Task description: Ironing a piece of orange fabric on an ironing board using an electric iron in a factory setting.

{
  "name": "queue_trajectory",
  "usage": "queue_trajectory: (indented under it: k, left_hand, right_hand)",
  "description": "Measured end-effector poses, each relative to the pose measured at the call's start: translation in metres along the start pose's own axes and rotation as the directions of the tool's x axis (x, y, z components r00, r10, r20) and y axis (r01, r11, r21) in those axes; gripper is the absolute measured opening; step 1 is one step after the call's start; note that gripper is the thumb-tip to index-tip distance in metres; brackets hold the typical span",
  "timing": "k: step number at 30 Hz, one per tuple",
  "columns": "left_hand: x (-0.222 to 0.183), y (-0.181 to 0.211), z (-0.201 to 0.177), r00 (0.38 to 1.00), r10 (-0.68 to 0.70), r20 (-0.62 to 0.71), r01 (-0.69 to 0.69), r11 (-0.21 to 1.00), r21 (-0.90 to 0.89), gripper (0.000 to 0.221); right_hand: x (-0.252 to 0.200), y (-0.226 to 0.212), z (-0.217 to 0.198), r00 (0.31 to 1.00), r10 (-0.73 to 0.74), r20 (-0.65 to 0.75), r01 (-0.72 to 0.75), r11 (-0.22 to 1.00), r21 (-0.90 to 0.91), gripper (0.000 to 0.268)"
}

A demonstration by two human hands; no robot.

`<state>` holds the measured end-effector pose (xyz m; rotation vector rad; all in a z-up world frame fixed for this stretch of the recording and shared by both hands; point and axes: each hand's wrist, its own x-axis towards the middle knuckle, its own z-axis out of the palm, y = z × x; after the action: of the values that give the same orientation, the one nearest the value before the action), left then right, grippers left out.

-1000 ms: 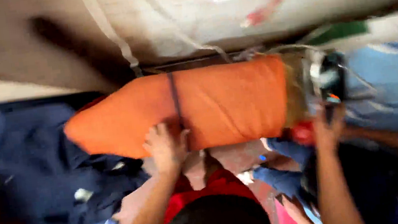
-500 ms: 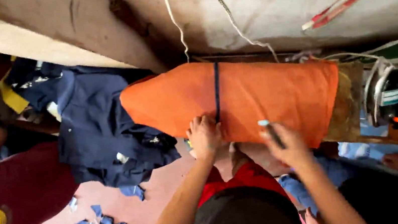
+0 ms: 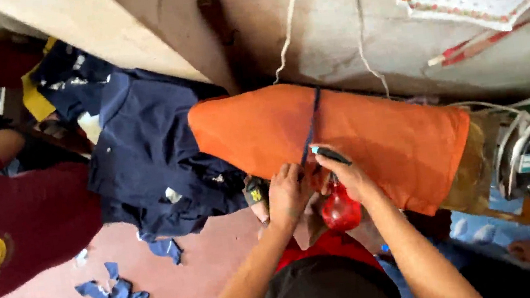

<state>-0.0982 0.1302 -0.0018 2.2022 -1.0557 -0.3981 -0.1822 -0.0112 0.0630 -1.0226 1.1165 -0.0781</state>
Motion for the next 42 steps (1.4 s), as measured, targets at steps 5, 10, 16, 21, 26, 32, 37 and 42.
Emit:
queue_trajectory:
  k: [5, 10, 16, 21, 26, 32, 37, 42]
  left_hand:
    - [-0.021, -0.009, -0.018, 0.996, 0.086, 0.026, -0.085, 0.995, -0.048, 0.011]
    - [-0.04, -0.036, -0.034, 0.993, 0.114, 0.032, -0.11, 0.989, -0.102, 0.01]
    - [0.001, -0.082, -0.086, 0.977, 0.116, 0.18, -0.101, 0.991, -0.089, 0.013]
    - [0.057, -0.089, -0.123, 0.949, 0.221, 0.224, -0.217, 0.975, -0.042, 0.011]
    - [0.095, -0.096, -0.119, 0.938, 0.12, 0.325, -0.122, 0.992, -0.015, 0.019]
    - [0.105, -0.123, -0.116, 0.939, -0.086, 0.332, 0.034, 0.987, 0.16, 0.015]
    - [0.101, -0.142, -0.11, 0.941, -0.176, 0.289, 0.119, 0.971, 0.205, 0.014]
    - [0.104, -0.151, -0.108, 0.946, -0.156, 0.283, 0.109, 0.979, 0.175, 0.014]
  right_hand:
    - [0.013, -0.022, 0.02, 0.995, 0.059, 0.083, -0.058, 0.998, -0.014, 0.058]
    - [0.062, -0.015, 0.005, 0.989, -0.09, 0.12, 0.067, 0.981, 0.183, 0.045]
    - [0.092, -0.012, -0.062, 0.959, -0.27, 0.088, 0.162, 0.775, 0.611, 0.052]
    - [0.058, -0.017, -0.129, 0.929, -0.369, -0.038, 0.287, 0.649, 0.705, 0.047]
    - [0.037, 0.029, -0.185, 0.91, -0.31, -0.276, 0.415, 0.686, 0.597, 0.056]
    - [0.021, 0.096, -0.218, 0.899, -0.113, -0.424, 0.343, 0.784, 0.518, 0.048]
    - [0.007, 0.123, -0.235, 0.795, -0.044, -0.605, 0.356, 0.841, 0.407, 0.035]
    - [-0.014, 0.118, -0.231, 0.604, -0.24, -0.76, 0.318, 0.947, -0.047, 0.019]
